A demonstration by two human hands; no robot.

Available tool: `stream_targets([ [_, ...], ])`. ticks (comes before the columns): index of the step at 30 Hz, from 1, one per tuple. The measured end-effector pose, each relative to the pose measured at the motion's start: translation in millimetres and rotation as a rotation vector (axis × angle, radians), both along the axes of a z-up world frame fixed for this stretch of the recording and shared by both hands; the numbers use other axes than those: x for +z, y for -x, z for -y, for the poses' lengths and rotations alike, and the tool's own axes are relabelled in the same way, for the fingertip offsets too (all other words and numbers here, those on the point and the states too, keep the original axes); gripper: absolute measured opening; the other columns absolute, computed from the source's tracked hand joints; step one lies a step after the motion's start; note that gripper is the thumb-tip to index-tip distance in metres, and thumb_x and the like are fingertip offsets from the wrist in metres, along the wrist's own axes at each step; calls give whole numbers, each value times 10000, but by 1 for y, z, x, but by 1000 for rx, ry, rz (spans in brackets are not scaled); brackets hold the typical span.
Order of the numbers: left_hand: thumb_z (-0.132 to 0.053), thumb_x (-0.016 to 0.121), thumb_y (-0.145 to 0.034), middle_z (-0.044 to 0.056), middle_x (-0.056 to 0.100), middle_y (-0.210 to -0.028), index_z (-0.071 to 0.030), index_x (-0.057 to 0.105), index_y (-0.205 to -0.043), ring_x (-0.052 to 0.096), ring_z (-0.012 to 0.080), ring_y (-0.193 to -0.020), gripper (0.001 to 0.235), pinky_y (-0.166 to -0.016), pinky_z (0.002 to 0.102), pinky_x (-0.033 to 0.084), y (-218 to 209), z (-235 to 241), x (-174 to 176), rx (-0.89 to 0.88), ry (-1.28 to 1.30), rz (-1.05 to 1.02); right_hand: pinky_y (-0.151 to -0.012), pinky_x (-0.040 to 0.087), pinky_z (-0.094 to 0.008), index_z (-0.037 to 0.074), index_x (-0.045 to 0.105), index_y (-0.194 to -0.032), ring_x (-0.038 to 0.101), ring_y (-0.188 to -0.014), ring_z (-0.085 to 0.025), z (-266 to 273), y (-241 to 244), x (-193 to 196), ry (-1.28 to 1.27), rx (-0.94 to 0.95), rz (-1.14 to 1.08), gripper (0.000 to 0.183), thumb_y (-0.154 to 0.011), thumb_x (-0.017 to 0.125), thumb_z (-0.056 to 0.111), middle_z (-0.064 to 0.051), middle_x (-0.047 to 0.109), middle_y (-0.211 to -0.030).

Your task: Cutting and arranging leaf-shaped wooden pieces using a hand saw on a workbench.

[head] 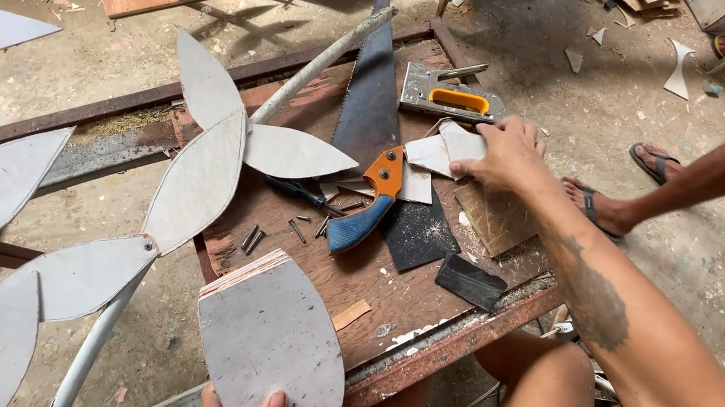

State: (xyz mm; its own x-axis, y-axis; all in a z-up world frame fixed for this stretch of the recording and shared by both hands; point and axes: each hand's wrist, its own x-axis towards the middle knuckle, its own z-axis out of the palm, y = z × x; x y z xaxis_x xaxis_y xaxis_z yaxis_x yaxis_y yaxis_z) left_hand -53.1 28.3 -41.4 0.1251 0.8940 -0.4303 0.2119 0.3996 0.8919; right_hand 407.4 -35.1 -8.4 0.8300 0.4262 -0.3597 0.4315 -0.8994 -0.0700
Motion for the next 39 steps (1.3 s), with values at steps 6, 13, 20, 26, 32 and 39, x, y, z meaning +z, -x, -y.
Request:
stream_targets([
  [6,-181,817,-687,107,673,-960,-62,634,-1208,601,240,-847,565,-767,310,461,1,1,-2,12,25,48,-1060,347,-503,280,397,-1572,409,-1334,-324,-10,6,6,105,42,-36,1010,-739,693,769,-180,475,-1420],
  [13,-147,799,-700,129,705,-1027,-67,626,-1270,641,272,-919,601,-839,358,490,1,0,-4,33,97,32,-816,594,-427,18,571,-1320,632,-1046,-280,-8,-5,0,-146,27,-183,860,-694,883,519,-129,645,-1214],
  [20,-231,825,-679,46,648,-887,-74,654,-1164,568,162,-798,537,-737,233,419,7,6,-19,0,-119,111,-969,585,-425,97,587,-1268,669,-1182,-264,-12,29,68,-543,-214,-225,508,-824,819,179,-115,662,-1311],
  [26,-183,821,-687,82,665,-940,-67,647,-1195,597,207,-858,550,-787,280,446,3,5,-10,19,-24,117,-792,590,-382,79,537,-1414,703,-1045,-283,-25,45,115,-318,-129,-382,603,-856,764,86,-159,634,-1372],
  [32,-131,812,-698,116,691,-989,-58,642,-1220,628,247,-896,554,-809,321,476,-1,3,3,44,57,148,-1074,442,-409,339,264,-1620,593,-1212,-252,-37,29,56,129,277,-423,1088,-723,878,292,-39,537,-1513],
  [39,-128,813,-693,115,697,-992,-63,641,-1209,639,251,-909,548,-824,324,483,-2,3,4,49,72,128,-997,438,-380,363,299,-1627,571,-1152,-240,-46,38,54,112,252,-432,1092,-714,890,271,-13,566,-1454],
])
